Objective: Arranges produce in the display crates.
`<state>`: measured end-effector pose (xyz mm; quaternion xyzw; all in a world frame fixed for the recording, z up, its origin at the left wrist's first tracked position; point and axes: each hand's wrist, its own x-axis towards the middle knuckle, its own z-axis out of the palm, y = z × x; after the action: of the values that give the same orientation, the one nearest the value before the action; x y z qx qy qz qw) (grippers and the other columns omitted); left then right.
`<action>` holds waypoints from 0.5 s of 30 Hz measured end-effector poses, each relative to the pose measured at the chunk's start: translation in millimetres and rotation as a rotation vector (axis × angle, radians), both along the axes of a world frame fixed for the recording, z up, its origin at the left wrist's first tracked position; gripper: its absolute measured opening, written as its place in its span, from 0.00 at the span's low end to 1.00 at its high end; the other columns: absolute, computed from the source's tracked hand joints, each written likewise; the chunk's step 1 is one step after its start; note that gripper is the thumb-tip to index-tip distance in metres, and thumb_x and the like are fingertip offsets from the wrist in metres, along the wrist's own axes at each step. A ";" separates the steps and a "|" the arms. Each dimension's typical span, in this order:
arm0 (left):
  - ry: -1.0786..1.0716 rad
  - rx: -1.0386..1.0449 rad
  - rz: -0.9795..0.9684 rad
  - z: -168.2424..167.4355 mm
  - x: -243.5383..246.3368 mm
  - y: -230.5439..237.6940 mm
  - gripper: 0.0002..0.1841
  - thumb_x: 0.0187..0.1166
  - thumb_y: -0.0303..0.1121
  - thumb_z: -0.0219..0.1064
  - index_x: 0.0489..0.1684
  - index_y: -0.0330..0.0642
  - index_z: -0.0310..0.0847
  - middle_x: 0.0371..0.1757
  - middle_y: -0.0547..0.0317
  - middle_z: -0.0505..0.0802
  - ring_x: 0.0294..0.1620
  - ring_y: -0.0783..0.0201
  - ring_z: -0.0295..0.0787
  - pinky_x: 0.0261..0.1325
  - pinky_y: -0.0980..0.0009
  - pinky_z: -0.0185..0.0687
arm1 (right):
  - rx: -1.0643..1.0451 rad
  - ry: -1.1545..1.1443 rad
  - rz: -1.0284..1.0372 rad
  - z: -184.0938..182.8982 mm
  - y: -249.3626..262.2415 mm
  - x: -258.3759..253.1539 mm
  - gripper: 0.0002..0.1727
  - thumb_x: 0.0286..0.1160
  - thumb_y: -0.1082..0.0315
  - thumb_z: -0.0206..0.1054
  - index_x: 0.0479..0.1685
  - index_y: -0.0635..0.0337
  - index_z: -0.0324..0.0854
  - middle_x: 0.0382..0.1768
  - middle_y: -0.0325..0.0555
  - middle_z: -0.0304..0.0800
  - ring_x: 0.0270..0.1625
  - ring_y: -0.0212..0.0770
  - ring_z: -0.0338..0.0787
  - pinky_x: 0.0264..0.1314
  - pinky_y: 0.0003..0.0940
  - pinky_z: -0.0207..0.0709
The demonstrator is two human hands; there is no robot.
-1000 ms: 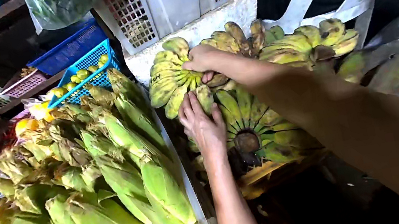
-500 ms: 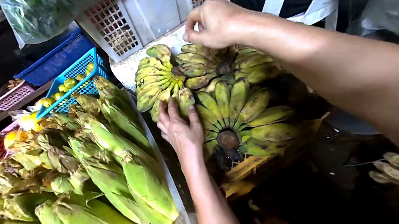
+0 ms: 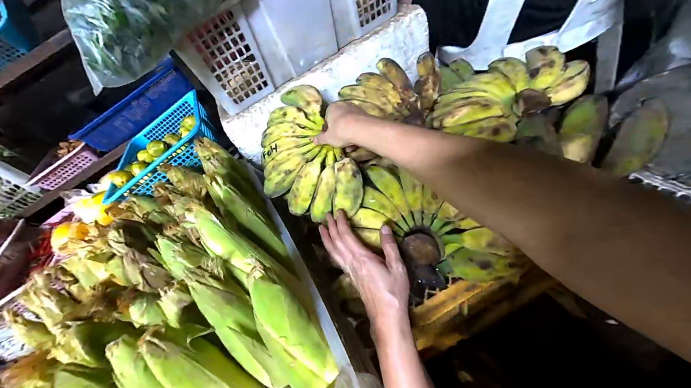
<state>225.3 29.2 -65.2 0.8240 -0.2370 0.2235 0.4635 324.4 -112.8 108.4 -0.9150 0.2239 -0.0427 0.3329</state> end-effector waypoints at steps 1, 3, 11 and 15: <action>-0.010 -0.011 0.006 -1.3 -0.1 -3.1 0.38 0.78 0.45 0.66 0.84 0.27 0.65 0.88 0.29 0.66 0.92 0.32 0.52 0.92 0.46 0.50 | 0.027 0.009 -0.001 2.4 -1.9 0.4 0.29 0.81 0.55 0.71 0.68 0.72 0.78 0.66 0.67 0.83 0.64 0.58 0.89 0.65 0.55 0.82; -0.025 -0.040 0.017 -3.2 1.2 -5.2 0.39 0.78 0.47 0.66 0.84 0.27 0.64 0.89 0.27 0.63 0.92 0.31 0.50 0.92 0.46 0.49 | 0.049 0.015 -0.005 10.4 0.5 1.6 0.26 0.81 0.59 0.70 0.69 0.70 0.77 0.65 0.65 0.83 0.62 0.56 0.89 0.62 0.54 0.83; 0.047 -0.209 0.036 -1.7 10.1 -2.2 0.31 0.86 0.46 0.56 0.75 0.24 0.71 0.85 0.21 0.64 0.89 0.31 0.56 0.89 0.48 0.57 | -0.251 -0.251 0.143 105.4 9.8 -24.3 0.23 0.84 0.55 0.65 0.61 0.69 0.84 0.61 0.67 0.85 0.67 0.63 0.84 0.66 0.67 0.73; 0.173 -0.427 -0.050 21.6 -8.3 12.4 0.28 0.93 0.40 0.40 0.72 0.20 0.72 0.71 0.35 0.83 0.75 0.54 0.79 0.78 0.63 0.72 | -0.437 -0.413 0.383 146.4 -9.7 -60.6 0.21 0.82 0.58 0.66 0.63 0.66 0.81 0.53 0.58 0.87 0.55 0.52 0.86 0.61 0.57 0.75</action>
<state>217.0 41.6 -43.6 0.7173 -0.1640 0.1855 0.6513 263.9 -122.5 254.8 -0.9620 -0.0384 -0.2106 0.1695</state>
